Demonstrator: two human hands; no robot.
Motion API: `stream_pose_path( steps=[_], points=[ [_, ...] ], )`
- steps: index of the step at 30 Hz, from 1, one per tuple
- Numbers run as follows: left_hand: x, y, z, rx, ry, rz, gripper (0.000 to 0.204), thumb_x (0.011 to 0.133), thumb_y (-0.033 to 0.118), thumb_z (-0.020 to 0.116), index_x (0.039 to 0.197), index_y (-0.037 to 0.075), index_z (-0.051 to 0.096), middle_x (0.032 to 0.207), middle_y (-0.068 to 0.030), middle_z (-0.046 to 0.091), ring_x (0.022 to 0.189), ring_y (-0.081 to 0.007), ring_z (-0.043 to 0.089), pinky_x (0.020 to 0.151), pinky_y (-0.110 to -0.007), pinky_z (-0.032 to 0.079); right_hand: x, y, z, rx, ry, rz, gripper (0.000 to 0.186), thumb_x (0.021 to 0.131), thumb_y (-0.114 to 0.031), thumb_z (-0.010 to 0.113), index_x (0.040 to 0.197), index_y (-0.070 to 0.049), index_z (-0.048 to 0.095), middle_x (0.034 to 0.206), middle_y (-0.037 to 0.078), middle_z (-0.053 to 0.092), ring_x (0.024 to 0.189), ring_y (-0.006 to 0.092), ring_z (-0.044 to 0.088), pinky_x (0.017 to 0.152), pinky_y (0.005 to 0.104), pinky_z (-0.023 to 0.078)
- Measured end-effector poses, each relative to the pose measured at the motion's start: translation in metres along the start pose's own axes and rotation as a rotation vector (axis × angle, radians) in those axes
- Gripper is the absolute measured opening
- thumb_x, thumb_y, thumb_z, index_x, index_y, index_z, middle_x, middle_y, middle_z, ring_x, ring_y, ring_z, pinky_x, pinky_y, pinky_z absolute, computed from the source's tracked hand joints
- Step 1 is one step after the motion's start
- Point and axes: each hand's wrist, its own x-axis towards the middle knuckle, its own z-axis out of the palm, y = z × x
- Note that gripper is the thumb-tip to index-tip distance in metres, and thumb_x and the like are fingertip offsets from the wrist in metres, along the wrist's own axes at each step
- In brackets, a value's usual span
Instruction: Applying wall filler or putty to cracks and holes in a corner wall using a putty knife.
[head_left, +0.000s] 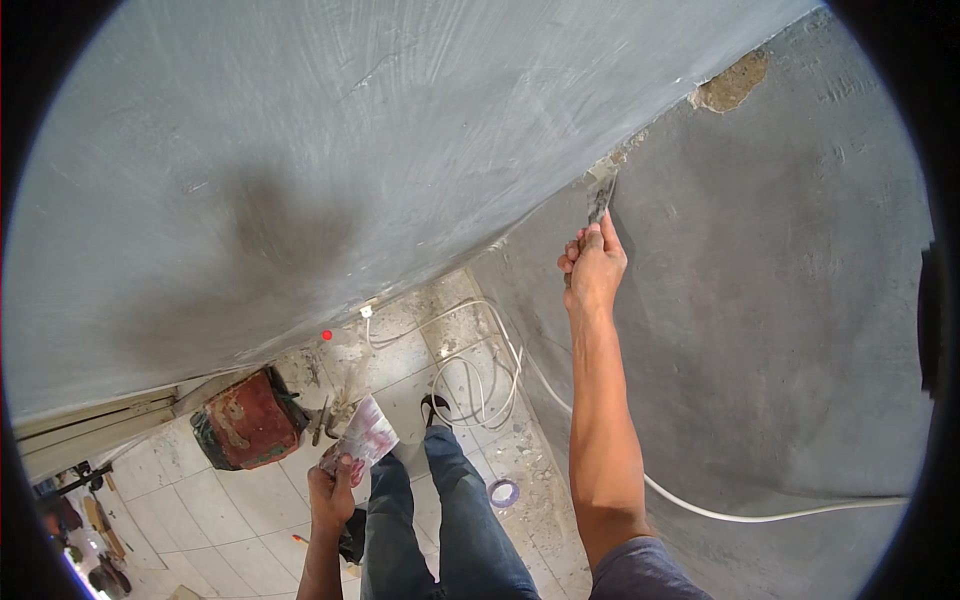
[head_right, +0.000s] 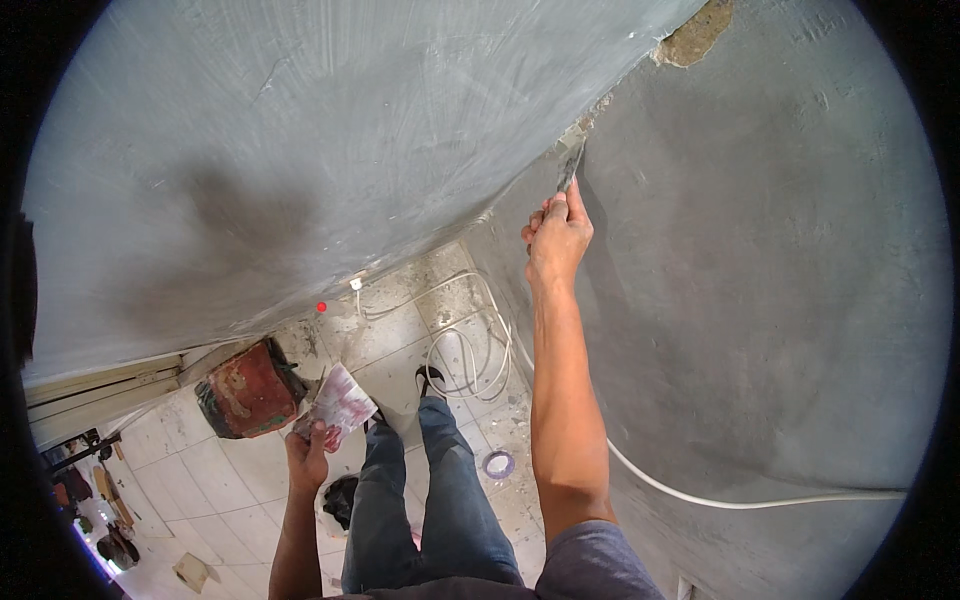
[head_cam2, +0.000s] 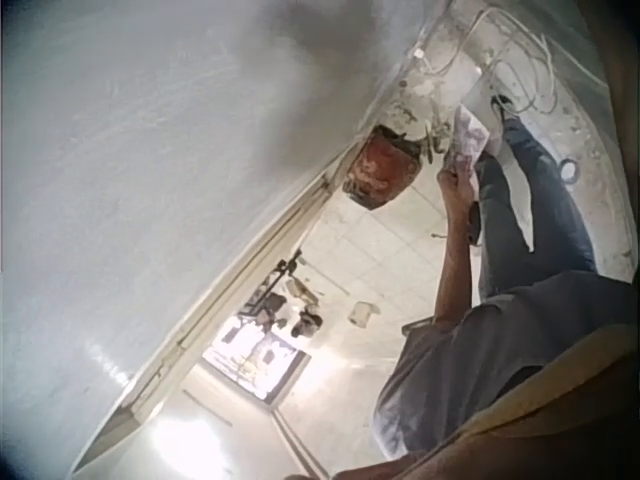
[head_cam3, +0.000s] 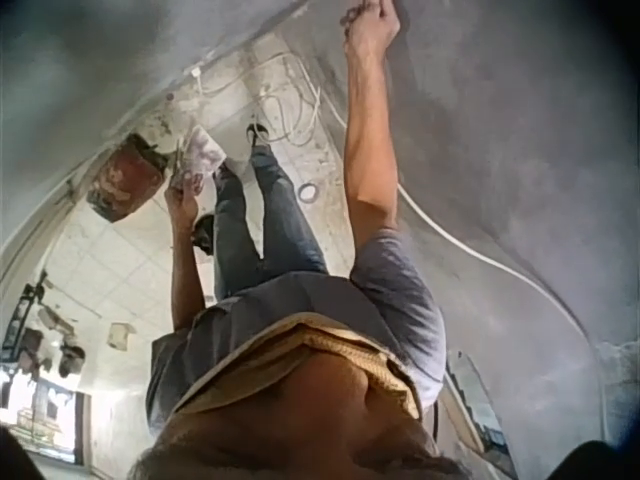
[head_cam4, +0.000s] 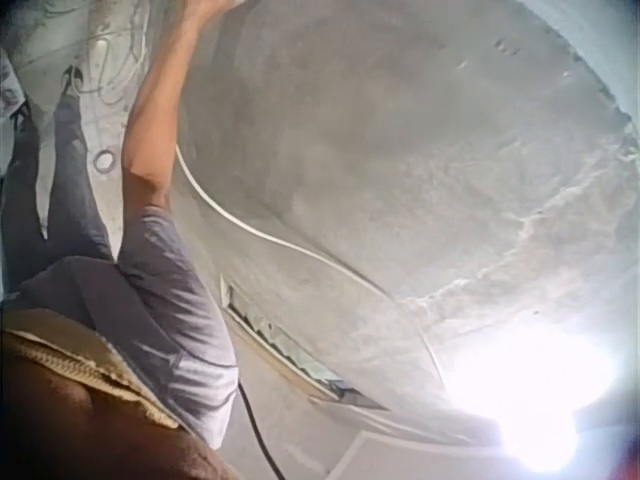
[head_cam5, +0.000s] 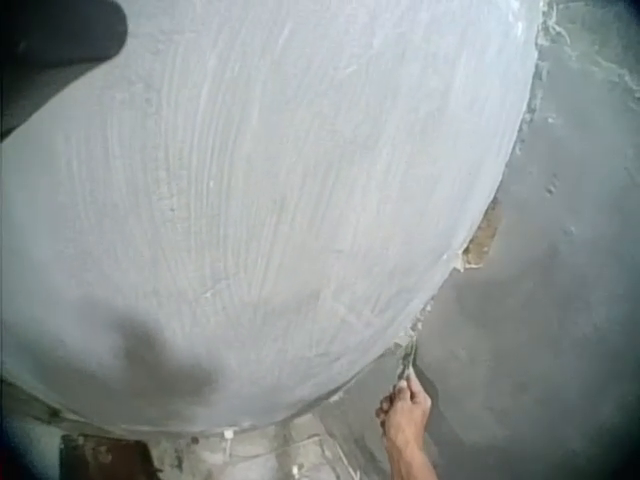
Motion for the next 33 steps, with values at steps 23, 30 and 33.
stream_pose_path(
  steps=[23, 30, 33],
  points=[
    [-0.001, 0.020, 0.016, 0.069, 0.018, 0.002, 0.033, 0.096, 0.025, 0.055, 0.088, -0.006, 0.063, 0.070, -0.0051, 0.062, 0.064, -0.0092, 0.052, 0.056, -0.028, 0.043, -0.004, -0.018, -0.011, -0.105, -0.108, 0.061, 0.043, 0.099, -0.009, 0.042, 0.142, -0.005, 0.040, 0.078, 0.000, 0.044, 0.052, 0.0069, 0.041, 0.041, 0.0235, 0.035],
    [0.001, 0.022, 0.019, 0.028, -0.029, -0.044, 0.026, 0.096, 0.022, 0.055, 0.088, -0.003, 0.060, 0.075, -0.0010, 0.060, 0.068, -0.0080, 0.050, 0.059, -0.026, 0.041, 0.014, -0.016, -0.001, -0.048, -0.146, 0.073, 0.044, 0.099, -0.009, 0.042, 0.143, -0.004, 0.039, 0.078, 0.001, 0.044, 0.052, 0.0073, 0.041, 0.040, 0.0235, 0.034],
    [0.002, 0.024, 0.024, -0.054, -0.010, -0.067, 0.027, 0.096, 0.021, 0.055, 0.090, -0.004, 0.061, 0.077, -0.0018, 0.061, 0.068, -0.0082, 0.051, 0.059, -0.026, 0.042, 0.013, -0.012, -0.002, 0.001, -0.111, 0.081, 0.043, 0.099, -0.009, 0.041, 0.141, -0.002, 0.040, 0.078, 0.001, 0.044, 0.052, 0.0075, 0.040, 0.040, 0.0233, 0.033]
  ],
)
